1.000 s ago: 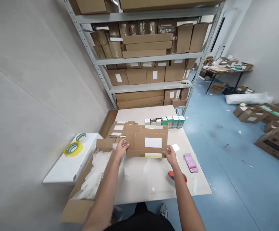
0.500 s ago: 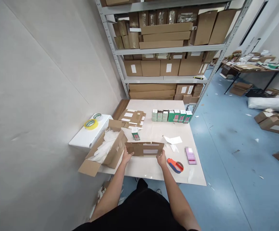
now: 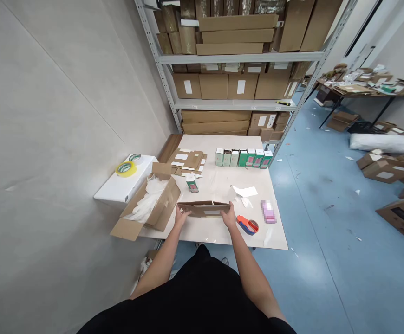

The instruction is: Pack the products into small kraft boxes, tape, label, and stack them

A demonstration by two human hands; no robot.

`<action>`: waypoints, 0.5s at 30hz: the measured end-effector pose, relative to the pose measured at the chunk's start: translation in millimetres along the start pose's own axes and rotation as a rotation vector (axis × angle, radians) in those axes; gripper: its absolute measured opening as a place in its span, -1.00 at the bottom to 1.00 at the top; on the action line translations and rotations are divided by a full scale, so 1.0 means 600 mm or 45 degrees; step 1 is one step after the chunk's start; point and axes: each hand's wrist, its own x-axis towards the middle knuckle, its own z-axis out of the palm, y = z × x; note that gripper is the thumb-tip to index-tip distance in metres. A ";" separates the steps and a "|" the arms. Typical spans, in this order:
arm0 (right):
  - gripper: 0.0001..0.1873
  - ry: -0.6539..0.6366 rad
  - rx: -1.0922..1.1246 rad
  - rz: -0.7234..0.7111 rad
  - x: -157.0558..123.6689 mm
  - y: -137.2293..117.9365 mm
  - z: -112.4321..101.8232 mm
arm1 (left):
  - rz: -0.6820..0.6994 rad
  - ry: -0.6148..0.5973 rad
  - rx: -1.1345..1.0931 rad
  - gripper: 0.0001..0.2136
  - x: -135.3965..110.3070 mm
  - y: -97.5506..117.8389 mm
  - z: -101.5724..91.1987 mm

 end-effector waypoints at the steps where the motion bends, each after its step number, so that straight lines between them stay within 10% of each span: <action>1: -0.22 0.013 0.015 -0.029 0.000 -0.003 -0.003 | 0.006 -0.021 -0.011 -0.12 0.002 0.002 0.000; 15: -0.27 -0.091 0.207 -0.061 -0.052 0.009 -0.005 | -0.118 -0.421 -0.057 -0.40 0.036 0.015 0.031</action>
